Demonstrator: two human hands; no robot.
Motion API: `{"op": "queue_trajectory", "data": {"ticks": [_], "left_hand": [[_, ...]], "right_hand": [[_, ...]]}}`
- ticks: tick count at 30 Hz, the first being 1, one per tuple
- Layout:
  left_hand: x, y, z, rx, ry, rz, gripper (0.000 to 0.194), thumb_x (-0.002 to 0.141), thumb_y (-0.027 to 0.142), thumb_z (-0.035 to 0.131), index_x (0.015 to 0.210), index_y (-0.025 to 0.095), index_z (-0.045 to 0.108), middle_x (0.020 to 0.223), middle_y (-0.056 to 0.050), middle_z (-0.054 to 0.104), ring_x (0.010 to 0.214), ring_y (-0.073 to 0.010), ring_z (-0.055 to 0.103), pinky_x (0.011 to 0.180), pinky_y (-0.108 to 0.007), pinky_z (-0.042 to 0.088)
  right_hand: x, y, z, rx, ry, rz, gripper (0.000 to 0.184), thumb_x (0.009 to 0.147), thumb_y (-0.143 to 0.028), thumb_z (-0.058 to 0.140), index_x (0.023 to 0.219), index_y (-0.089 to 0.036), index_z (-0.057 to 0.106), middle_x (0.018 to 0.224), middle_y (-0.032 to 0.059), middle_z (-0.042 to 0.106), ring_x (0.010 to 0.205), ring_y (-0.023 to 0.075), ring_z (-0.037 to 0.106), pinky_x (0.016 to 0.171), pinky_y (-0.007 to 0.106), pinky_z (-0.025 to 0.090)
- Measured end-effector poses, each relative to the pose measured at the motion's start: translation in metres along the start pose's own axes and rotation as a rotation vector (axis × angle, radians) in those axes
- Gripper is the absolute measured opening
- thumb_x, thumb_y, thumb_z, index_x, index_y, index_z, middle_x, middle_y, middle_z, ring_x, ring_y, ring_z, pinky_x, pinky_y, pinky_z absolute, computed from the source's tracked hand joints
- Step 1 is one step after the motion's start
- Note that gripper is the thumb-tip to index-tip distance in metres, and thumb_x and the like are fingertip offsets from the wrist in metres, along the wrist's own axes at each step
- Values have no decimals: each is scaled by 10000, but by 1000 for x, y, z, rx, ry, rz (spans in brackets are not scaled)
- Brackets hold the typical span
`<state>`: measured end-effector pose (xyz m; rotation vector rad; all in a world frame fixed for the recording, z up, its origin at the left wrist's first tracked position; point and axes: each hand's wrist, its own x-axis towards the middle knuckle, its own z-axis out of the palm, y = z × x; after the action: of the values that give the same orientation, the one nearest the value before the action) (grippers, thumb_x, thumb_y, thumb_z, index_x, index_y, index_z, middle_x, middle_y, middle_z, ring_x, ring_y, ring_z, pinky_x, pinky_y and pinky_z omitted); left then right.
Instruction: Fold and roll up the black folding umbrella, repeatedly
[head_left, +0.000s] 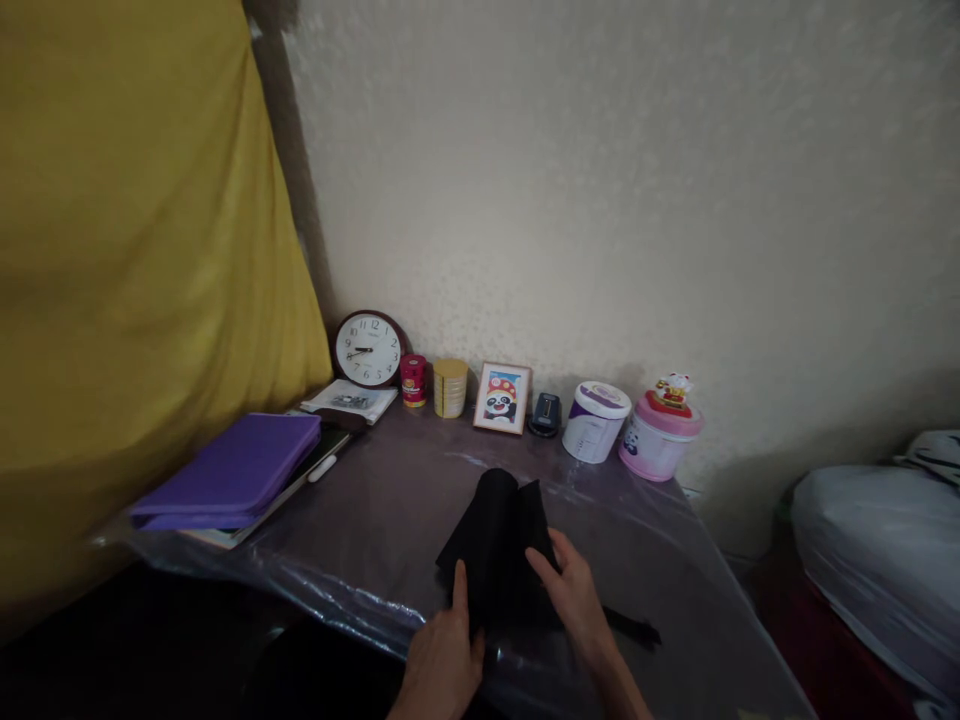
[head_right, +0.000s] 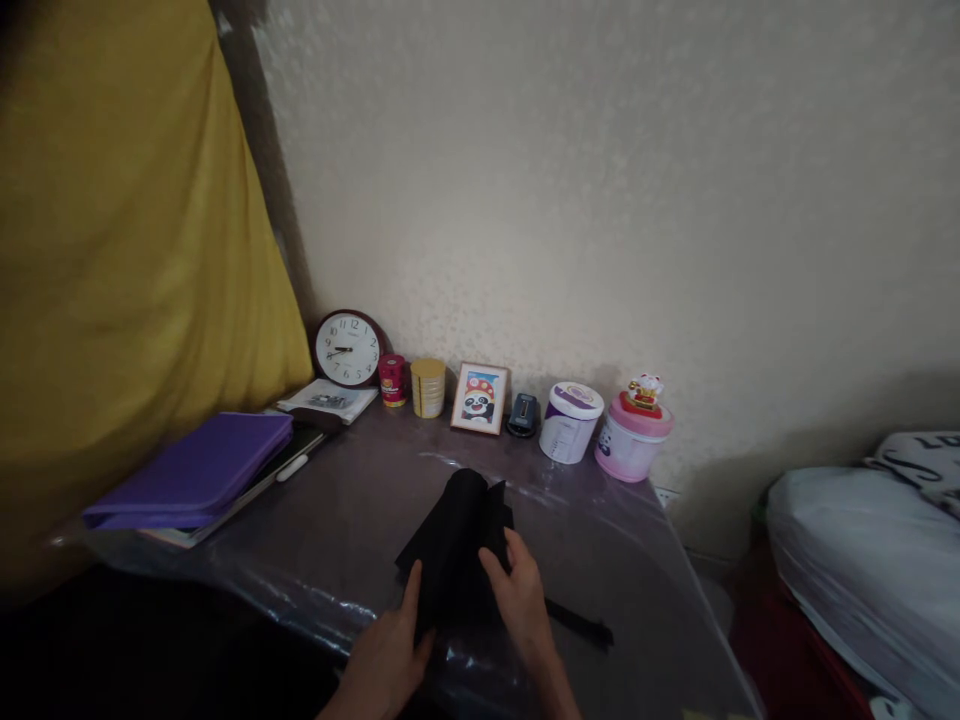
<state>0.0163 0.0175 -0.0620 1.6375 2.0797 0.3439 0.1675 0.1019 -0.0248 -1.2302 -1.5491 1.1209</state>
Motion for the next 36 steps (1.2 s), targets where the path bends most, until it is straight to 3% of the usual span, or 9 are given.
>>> {"op": "queue_trajectory", "data": {"ticks": [6, 9, 14, 18, 21, 26, 30, 33, 36], "left_hand": [[1, 0, 2, 8, -9, -6, 678, 833, 230, 368, 1399, 82, 25, 928, -142, 673, 863, -217, 633, 717, -288, 412], [1, 1, -1, 4, -43, -20, 685, 835, 235, 377, 1400, 87, 18, 987, -147, 660, 906, -230, 623, 750, -306, 415], [2, 2, -5, 9, -94, -34, 676, 838, 241, 376, 1395, 52, 43, 1025, -171, 644, 932, -235, 614, 759, -299, 415], [3, 1, -6, 7, -94, -27, 653, 837, 238, 361, 1391, 36, 79, 1031, -167, 643, 927, -236, 616, 759, -298, 419], [1, 1, -6, 10, -113, -26, 662, 842, 248, 343, 1390, 26, 45, 1045, -169, 639, 933, -242, 615, 764, -306, 424], [-5, -2, -8, -33, -121, -1, 635, 865, 278, 306, 1380, 0, 60, 1085, -176, 617, 962, -219, 602, 813, -284, 417], [-13, -3, -13, -82, -99, 4, 569, 871, 265, 280, 1383, 83, 111, 1187, -138, 562, 995, -168, 589, 821, -224, 416], [-16, 0, -18, -20, -103, 37, 581, 860, 246, 313, 1395, 151, 107, 1317, -118, 443, 1103, -170, 522, 864, -226, 403], [-12, 4, -17, 52, -147, 57, 601, 849, 223, 346, 1400, 215, 106, 1302, -115, 446, 1048, -182, 556, 833, -247, 426]], "right_hand": [[18, -8, 41, 77, -40, -52, 417, 706, -352, 598, 1088, -188, 563, 1025, 63, 650, 940, 230, 607, 829, 362, 476], [26, -6, 62, 6, -31, -25, 456, 679, -311, 608, 1112, -181, 551, 1050, 75, 641, 987, 236, 590, 866, 362, 449], [31, -8, 84, -178, -171, 22, 500, 692, -232, 575, 1177, -141, 501, 1066, 109, 634, 1049, 228, 566, 846, 309, 446], [32, -14, 87, -360, -240, 46, 525, 707, -240, 575, 1206, -116, 470, 1083, 141, 622, 1044, 216, 569, 821, 280, 444], [33, -17, 86, -496, -250, 33, 501, 706, -261, 586, 1184, -150, 488, 973, 98, 657, 963, 209, 602, 778, 271, 444], [36, -14, 86, -533, -263, 28, 487, 710, -302, 586, 1171, -178, 487, 946, 71, 658, 919, 195, 608, 748, 257, 432], [37, -12, 86, -538, -264, 21, 476, 696, -309, 593, 1145, -177, 502, 947, 69, 653, 873, 187, 610, 710, 249, 421], [37, -13, 86, -565, -282, -22, 406, 694, -274, 571, 1089, -187, 530, 778, 15, 665, 746, 167, 612, 613, 231, 395], [38, -16, 85, -574, -329, -67, 304, 696, -225, 542, 998, -210, 576, 665, -28, 665, 680, 145, 610, 586, 219, 372]]}}
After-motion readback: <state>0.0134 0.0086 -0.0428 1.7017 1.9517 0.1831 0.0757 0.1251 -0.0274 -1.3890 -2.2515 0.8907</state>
